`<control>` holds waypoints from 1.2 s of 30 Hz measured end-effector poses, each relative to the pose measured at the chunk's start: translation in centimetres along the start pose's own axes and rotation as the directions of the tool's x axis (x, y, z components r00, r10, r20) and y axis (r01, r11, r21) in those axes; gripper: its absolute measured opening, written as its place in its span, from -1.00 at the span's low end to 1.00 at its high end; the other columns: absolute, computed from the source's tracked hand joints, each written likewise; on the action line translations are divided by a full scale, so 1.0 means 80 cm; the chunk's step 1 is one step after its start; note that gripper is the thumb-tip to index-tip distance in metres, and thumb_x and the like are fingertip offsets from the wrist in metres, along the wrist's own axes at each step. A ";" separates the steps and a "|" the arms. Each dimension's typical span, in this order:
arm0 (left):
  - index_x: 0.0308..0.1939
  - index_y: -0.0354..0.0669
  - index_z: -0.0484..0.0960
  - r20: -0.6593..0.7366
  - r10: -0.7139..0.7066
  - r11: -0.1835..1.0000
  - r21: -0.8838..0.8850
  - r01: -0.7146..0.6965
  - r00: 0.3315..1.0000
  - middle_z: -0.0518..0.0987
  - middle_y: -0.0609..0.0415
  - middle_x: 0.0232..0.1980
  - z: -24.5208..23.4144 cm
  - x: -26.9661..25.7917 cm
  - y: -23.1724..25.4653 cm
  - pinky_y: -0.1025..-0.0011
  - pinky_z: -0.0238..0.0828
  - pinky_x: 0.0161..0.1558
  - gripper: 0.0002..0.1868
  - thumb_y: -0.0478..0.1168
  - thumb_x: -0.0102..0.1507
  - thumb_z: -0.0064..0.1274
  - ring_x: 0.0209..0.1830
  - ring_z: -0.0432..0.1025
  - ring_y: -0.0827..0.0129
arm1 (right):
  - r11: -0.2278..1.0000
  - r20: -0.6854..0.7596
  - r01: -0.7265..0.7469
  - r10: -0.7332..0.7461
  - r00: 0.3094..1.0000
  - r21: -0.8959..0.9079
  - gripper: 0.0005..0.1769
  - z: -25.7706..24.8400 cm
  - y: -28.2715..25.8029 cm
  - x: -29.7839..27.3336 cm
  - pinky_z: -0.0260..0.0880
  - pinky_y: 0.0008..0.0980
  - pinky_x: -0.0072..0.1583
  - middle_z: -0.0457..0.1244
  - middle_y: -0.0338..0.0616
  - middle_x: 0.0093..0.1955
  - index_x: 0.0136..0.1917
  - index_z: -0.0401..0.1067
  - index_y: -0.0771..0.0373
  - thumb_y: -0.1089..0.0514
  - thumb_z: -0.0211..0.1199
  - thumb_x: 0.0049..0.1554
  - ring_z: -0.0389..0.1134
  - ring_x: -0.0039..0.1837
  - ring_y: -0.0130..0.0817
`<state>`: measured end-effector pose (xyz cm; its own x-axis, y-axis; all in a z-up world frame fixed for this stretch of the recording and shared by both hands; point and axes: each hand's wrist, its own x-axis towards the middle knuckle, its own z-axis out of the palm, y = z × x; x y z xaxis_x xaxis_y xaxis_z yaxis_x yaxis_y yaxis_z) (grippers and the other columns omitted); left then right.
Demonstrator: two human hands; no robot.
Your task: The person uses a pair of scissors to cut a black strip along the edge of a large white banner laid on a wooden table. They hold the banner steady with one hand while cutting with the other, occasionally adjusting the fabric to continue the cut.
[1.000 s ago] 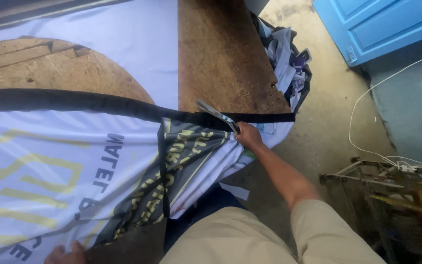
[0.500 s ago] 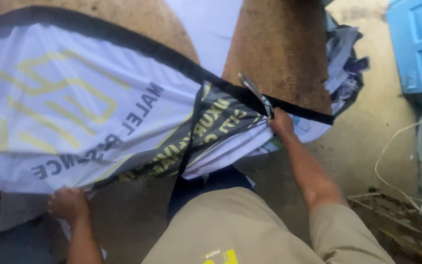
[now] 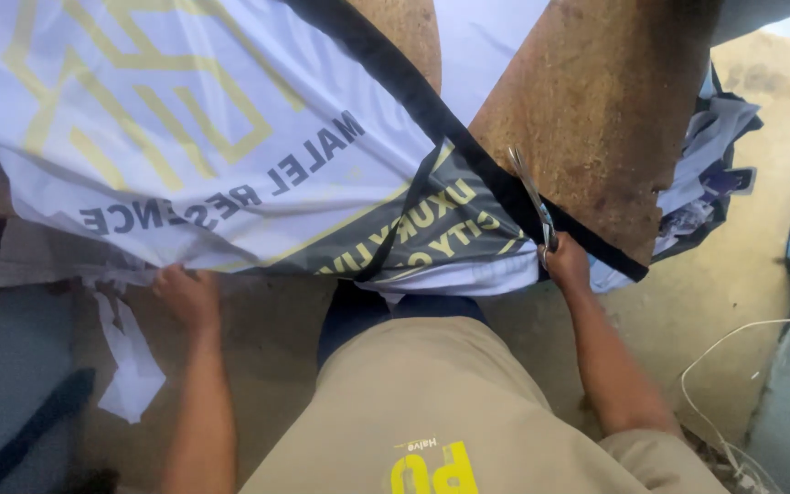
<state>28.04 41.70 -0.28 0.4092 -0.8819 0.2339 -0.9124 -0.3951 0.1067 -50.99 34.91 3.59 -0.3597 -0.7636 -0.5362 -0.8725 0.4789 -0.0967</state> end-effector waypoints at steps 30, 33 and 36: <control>-0.05 -0.01 0.53 0.277 0.254 0.939 -0.301 -0.168 0.927 0.47 0.12 -0.18 0.079 0.017 0.652 0.11 0.39 -0.05 -0.52 -0.01 0.08 0.41 -0.13 0.47 0.13 | 0.764 0.634 -0.092 -0.454 0.627 0.638 -0.63 -0.075 -0.094 0.092 0.26 -0.52 -0.28 0.23 -0.17 -0.48 -0.15 0.49 0.23 -0.06 0.56 0.12 0.27 -0.38 -0.45; -0.14 0.06 0.57 0.243 0.268 0.923 -0.341 -0.176 0.932 0.44 0.20 -0.29 0.080 0.010 0.651 0.15 0.36 -0.10 -0.74 -0.07 0.18 0.29 -0.23 0.46 0.17 | 0.749 0.595 -0.047 -0.486 0.640 0.661 -0.66 -0.063 -0.112 0.104 0.23 -0.54 -0.29 0.22 -0.22 -0.47 -0.14 0.50 0.24 -0.02 0.55 0.16 0.24 -0.36 -0.48; -0.16 0.11 0.55 0.218 0.267 0.911 -0.373 -0.173 0.939 0.41 0.21 -0.31 0.073 0.010 0.652 0.17 0.35 -0.12 -0.78 -0.09 0.19 0.27 -0.25 0.45 0.20 | 0.755 0.603 -0.041 -0.488 0.631 0.655 -0.65 -0.046 -0.118 0.115 0.20 -0.53 -0.30 0.23 -0.19 -0.47 -0.11 0.51 0.23 -0.05 0.56 0.17 0.24 -0.39 -0.49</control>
<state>-19.20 18.90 -0.16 0.1403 -0.9894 0.0377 -0.9016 -0.1119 0.4178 -47.27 21.73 2.65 0.3984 -0.4547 -0.7966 -0.4272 0.6766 -0.5998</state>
